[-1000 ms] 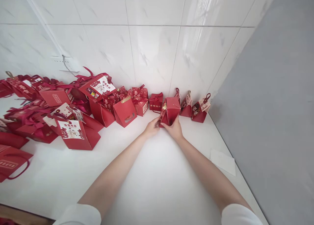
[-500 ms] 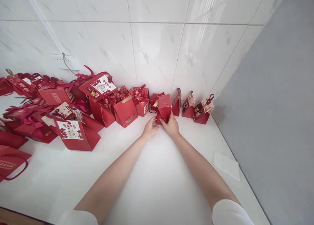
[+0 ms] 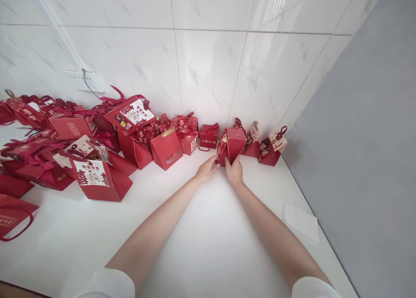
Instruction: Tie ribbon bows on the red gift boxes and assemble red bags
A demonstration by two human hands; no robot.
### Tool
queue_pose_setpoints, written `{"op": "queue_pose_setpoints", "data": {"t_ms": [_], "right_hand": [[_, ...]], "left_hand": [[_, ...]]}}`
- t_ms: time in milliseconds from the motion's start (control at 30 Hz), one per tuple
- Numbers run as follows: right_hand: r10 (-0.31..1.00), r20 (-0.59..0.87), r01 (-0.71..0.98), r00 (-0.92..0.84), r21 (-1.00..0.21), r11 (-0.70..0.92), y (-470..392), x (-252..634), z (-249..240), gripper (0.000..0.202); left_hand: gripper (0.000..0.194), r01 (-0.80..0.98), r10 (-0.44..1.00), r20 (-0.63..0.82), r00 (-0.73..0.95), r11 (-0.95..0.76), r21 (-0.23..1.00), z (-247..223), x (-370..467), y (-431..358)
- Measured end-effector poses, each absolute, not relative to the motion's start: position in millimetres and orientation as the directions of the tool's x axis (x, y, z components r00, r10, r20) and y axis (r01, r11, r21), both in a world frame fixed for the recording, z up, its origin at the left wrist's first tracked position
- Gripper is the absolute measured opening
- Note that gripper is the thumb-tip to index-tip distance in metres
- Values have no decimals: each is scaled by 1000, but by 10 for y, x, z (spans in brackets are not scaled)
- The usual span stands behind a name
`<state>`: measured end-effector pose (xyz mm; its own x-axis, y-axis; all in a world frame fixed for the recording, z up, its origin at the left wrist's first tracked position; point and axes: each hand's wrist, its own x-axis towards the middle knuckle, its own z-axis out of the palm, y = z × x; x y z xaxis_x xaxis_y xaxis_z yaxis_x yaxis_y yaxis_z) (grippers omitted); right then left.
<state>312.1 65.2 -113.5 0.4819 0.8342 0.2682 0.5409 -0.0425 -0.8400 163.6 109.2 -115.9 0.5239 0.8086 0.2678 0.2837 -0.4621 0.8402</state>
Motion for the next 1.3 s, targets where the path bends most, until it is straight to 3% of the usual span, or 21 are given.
{"op": "queue_pose_setpoints", "data": {"t_ms": [200, 433, 600, 733, 933, 1033, 1167, 1233, 1300], "right_hand": [[830, 261, 590, 494, -801, -99, 918, 3195, -1168, 55], [618, 374, 569, 691, -809, -148, 1009, 3061, -1107, 64], [601, 385, 532, 700, -843, -78, 983, 3066, -1148, 58], [592, 417, 520, 690, -854, -4, 1055, 3145, -1194, 53], [614, 501, 604, 610, -796, 49, 1022, 3162, -1192, 13], [676, 504, 648, 538, -760, 50, 977, 3130, -1178, 8], [731, 480, 677, 485, -735, 34, 1000, 3121, -1223, 31], [760, 454, 683, 465, -730, 18, 1050, 3134, -1278, 42], [788, 427, 689, 444, -725, 3, 1105, 3148, -1338, 51]], "left_hand": [[41, 367, 871, 312, 379, -451, 813, -1116, 1797, 1333], [22, 522, 946, 254, 203, -324, 789, -1118, 1862, 1440], [19, 573, 921, 209, 327, -370, 732, -1059, 1838, 1359], [42, 596, 864, 170, 474, -456, 661, -965, 1806, 1256], [61, 619, 761, 18, 649, -541, 569, -800, 1796, 957], [61, 596, 671, -101, 735, -568, 567, -542, 1617, 804], [56, 556, 589, -170, 790, -572, 603, 228, 962, 551], [54, 525, 669, -21, 743, -563, 638, 706, 500, 357], [52, 629, 822, 150, 549, -525, 574, 1100, 21, 155]]}}
